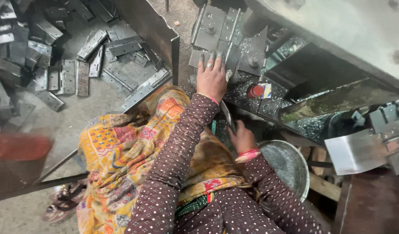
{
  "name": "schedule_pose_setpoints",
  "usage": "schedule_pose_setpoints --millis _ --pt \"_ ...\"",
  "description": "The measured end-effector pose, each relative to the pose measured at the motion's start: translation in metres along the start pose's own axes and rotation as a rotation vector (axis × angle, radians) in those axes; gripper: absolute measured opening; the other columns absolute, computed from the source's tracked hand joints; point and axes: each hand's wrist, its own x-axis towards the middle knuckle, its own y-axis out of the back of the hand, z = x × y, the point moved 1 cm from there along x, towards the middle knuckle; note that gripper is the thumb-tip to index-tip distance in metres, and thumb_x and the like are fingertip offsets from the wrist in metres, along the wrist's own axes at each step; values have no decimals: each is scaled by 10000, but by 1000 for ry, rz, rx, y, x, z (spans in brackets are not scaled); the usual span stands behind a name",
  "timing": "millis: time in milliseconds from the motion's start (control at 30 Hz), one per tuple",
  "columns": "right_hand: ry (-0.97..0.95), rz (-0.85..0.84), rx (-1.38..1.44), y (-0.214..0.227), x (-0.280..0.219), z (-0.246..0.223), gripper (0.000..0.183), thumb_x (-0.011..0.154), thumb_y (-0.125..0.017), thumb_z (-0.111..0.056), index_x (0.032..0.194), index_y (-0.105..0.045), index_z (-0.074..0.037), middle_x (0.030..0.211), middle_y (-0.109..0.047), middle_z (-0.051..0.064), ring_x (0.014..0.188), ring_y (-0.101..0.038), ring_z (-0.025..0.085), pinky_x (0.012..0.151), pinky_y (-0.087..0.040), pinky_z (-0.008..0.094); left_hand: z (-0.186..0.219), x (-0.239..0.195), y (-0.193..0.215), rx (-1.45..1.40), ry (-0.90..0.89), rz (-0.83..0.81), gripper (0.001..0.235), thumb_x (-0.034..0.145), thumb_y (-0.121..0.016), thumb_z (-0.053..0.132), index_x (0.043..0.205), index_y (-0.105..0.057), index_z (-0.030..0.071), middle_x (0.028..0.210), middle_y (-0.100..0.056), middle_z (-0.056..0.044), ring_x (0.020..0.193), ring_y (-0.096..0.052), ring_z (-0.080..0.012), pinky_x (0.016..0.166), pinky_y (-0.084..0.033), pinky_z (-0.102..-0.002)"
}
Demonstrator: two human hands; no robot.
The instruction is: The person picks up metal brackets from a bin and places them into a press machine, using a lever to operate the mechanism.
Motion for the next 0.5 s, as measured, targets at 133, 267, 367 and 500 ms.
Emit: schedule_pose_setpoints --millis 133,267,367,500 --pt "16 -36 -24 -1 7 1 705 845 -775 -497 1265 -461 -26 851 -704 304 822 -684 513 697 -541 575 -1 -1 6 -27 2 31 314 960 -534 174 1184 -690 19 1408 -594 -132 1375 -504 -304 1206 -304 -555" --pt "67 -74 -107 37 23 -15 744 778 -801 -550 1163 -497 9 892 -700 299 827 -684 515 700 -555 566 2 -6 11 -12 5 54 361 942 -544 205 1184 -694 -18 1367 -599 -160 1354 -517 -322 1182 -302 -553" --pt "130 -83 -197 64 32 -25 764 783 -798 -626 1103 -541 19 885 -713 289 860 -691 499 726 -562 556 10 -17 8 60 26 31 385 929 -533 182 1213 -692 -24 1367 -598 -169 1366 -516 -323 1188 -292 -551" --pt "169 -39 -203 66 32 -31 759 774 -783 -637 1093 -550 11 892 -714 277 841 -696 494 728 -556 558 18 -6 -8 98 92 50 451 948 -516 260 1235 -681 -46 1410 -581 -199 1374 -499 -332 1203 -255 -567"
